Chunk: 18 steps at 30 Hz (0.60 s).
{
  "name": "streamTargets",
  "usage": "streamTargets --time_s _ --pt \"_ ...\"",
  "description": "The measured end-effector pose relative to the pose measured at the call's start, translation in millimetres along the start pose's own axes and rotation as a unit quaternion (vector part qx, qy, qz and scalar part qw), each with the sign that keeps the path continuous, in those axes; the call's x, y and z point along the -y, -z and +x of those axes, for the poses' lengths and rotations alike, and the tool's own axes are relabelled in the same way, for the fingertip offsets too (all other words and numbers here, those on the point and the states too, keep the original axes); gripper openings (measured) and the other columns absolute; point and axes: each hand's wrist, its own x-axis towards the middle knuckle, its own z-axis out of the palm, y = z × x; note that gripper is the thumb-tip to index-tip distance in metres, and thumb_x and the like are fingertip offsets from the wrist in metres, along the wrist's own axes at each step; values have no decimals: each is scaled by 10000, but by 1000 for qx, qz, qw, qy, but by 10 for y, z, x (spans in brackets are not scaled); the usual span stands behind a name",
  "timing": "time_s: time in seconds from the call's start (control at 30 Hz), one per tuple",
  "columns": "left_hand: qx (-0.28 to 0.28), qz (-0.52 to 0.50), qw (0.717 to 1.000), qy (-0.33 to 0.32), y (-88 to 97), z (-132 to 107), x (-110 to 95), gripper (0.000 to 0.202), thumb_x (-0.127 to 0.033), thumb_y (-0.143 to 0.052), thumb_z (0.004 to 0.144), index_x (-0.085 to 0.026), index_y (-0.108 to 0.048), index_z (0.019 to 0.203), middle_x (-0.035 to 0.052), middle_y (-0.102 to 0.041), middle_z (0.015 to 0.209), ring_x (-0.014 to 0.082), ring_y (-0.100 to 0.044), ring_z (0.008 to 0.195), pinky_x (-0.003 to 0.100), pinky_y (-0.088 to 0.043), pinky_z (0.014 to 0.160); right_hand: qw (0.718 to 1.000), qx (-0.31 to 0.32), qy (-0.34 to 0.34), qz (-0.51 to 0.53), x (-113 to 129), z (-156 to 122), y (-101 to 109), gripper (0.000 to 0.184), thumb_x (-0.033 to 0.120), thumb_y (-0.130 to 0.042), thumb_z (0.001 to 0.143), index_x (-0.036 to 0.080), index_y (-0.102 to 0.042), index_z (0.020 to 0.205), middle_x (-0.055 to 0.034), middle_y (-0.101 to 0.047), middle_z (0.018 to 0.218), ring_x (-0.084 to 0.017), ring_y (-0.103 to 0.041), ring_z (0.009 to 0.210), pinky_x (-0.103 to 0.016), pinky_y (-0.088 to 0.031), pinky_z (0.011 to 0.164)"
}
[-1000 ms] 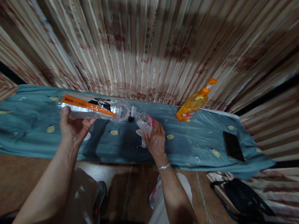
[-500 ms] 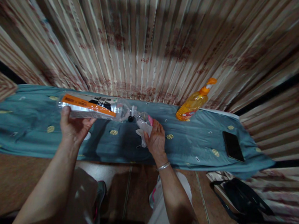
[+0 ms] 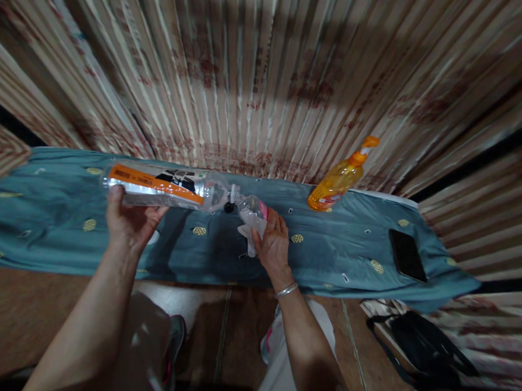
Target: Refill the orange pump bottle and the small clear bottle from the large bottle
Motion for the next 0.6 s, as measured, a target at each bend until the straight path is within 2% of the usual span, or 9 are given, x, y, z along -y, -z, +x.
streamTargets --time_s 0.17,0.4,0.6 --pt "-1 2 1000 5 24 21 3 270 -380 -724 843 -208 -709 1051 103 -770 1112 277 -729 1097 434 -612 965 1000 3 -2 5 -8 -3 -8 651 503 -509 1036 38 -455 1489 -293 -649 1375 -366 -643 1256 -568 -532 1093" --pt "-2 -1 1000 1 -10 -5 1 280 -363 -667 880 -200 -700 1105 116 -772 1116 312 -692 1194 502 -582 1028 1000 9 12 1 -14 -6 6 660 490 -519 1034 21 -426 1489 -301 -637 1382 -366 -635 1264 -570 -522 1104" --pt "8 1 1000 0 23 15 5 313 -386 -730 838 -211 -700 1096 119 -766 1135 304 -708 1171 474 -610 969 1000 14 -10 7 0 -3 6 649 490 -516 1034 44 -429 1498 -292 -633 1391 -362 -625 1276 -574 -514 1111"
